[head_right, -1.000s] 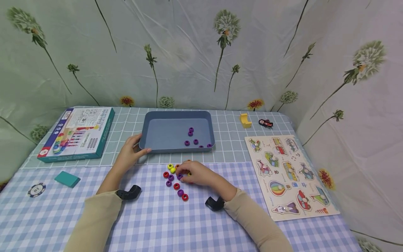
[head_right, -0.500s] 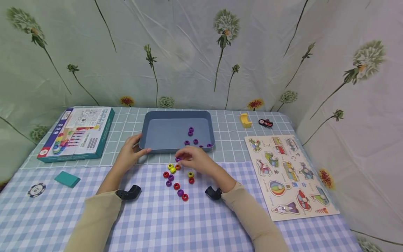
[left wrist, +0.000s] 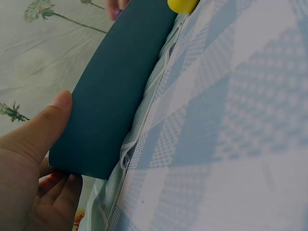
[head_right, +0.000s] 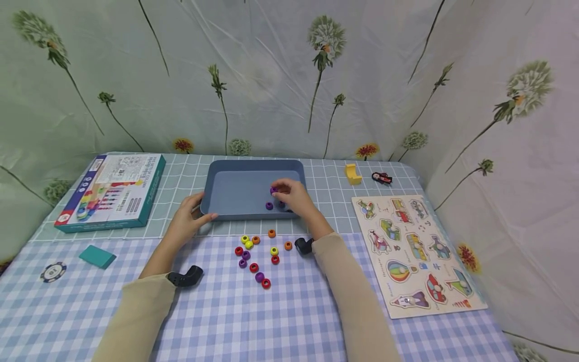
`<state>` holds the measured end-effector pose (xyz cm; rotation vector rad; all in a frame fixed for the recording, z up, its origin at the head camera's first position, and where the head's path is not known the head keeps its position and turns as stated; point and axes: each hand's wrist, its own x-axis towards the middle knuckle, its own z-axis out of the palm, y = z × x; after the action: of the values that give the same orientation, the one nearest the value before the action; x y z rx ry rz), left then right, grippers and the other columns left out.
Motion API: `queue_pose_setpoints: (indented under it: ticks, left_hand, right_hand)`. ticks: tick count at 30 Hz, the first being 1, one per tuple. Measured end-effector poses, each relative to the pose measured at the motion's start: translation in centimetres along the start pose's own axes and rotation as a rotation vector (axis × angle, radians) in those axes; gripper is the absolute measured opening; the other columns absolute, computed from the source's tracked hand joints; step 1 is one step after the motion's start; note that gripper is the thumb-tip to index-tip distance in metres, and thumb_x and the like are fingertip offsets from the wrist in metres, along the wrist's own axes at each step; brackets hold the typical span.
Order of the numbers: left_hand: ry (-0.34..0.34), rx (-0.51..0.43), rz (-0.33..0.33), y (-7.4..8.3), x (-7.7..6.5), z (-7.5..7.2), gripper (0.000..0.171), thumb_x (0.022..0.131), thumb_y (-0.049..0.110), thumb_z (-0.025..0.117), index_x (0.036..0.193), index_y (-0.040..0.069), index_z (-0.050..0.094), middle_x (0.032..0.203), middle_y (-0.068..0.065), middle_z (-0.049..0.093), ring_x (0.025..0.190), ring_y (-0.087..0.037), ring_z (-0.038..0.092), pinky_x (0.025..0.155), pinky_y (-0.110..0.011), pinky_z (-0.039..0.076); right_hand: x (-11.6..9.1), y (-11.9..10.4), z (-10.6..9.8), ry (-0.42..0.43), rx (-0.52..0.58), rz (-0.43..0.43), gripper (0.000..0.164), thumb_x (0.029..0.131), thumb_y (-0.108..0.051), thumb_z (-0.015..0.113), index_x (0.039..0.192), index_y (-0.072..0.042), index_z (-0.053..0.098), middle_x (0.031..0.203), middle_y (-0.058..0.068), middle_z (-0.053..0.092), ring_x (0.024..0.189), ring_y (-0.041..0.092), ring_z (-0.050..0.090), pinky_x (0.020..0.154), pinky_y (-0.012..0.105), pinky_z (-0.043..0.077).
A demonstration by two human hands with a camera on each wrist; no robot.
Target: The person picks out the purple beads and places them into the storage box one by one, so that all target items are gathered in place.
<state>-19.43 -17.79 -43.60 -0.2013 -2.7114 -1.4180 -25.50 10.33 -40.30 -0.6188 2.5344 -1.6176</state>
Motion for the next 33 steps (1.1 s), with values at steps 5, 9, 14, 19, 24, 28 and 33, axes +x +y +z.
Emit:
queue_pose_setpoints:
  ticks: [5,9,14,19,24,28,33]
  left_hand:
    - [-0.002,-0.013,-0.004,0.1,0.0,0.0,0.084,0.067,0.045,0.059,0.130,0.003,0.023,0.127,-0.015,0.023,0.116,-0.026,0.026,0.092,-0.035,0.032]
    - [-0.004,-0.006,-0.003,0.1,0.0,0.0,0.085,0.067,0.046,0.058,0.130,0.003,0.023,0.127,-0.015,0.023,0.116,-0.027,0.027,0.092,-0.035,0.032]
    - [-0.005,0.002,-0.006,0.2,0.0,0.0,0.084,0.067,0.046,0.058,0.130,0.003,0.023,0.127,-0.015,0.023,0.116,-0.027,0.027,0.092,-0.035,0.033]
    - [-0.001,0.004,0.004,0.1,0.0,0.0,0.082,0.068,0.044,0.059,0.129,0.002,0.023,0.127,-0.016,0.023,0.115,-0.027,0.027,0.092,-0.035,0.033]
    - [0.000,-0.011,0.006,0.0,0.0,0.0,0.083,0.068,0.044,0.059,0.130,0.002,0.023,0.127,-0.016,0.023,0.115,-0.027,0.027,0.092,-0.035,0.033]
    - [-0.001,-0.007,0.000,0.1,0.0,0.0,0.083,0.068,0.045,0.058,0.130,0.002,0.023,0.127,-0.016,0.023,0.116,-0.027,0.027,0.092,-0.035,0.033]
    - [0.000,-0.009,-0.003,0.1,0.0,0.0,0.084,0.067,0.045,0.059,0.130,0.003,0.023,0.128,-0.015,0.023,0.116,-0.026,0.027,0.092,-0.035,0.033]
  right_hand:
    - [0.9,1.1,0.0,-0.032,-0.116,0.112,0.020,0.076,-0.009,0.059,0.095,-0.005,0.058,0.094,0.006,0.055,0.082,0.016,0.052,0.069,0.026,0.046]
    - [1.2,1.1,0.2,-0.078,-0.168,0.177,0.017,0.075,-0.007,0.060,0.092,-0.005,0.059,0.087,0.006,0.055,0.078,0.016,0.050,0.064,0.026,0.045]
    - [1.4,1.3,0.4,-0.116,-0.180,0.198,0.016,0.074,-0.004,0.061,0.090,-0.004,0.059,0.079,0.006,0.055,0.072,0.015,0.049,0.059,0.022,0.044]
    - [1.4,1.3,0.4,-0.106,-0.151,0.184,0.017,0.074,-0.005,0.061,0.091,-0.004,0.059,0.081,0.006,0.055,0.073,0.015,0.050,0.060,0.022,0.044]
    - [0.5,-0.2,0.1,-0.070,-0.067,0.129,0.023,0.076,-0.008,0.060,0.098,-0.003,0.056,0.093,0.009,0.056,0.081,0.017,0.051,0.069,0.027,0.046]
    - [-0.7,-1.5,0.0,-0.063,0.021,0.001,0.025,0.076,-0.014,0.060,0.099,-0.004,0.054,0.095,0.010,0.054,0.082,0.016,0.051,0.071,0.026,0.046]
    - [-3.3,-3.9,0.4,-0.107,0.084,-0.150,0.027,0.076,-0.010,0.060,0.099,0.000,0.053,0.094,0.013,0.053,0.082,0.019,0.051,0.072,0.031,0.046]
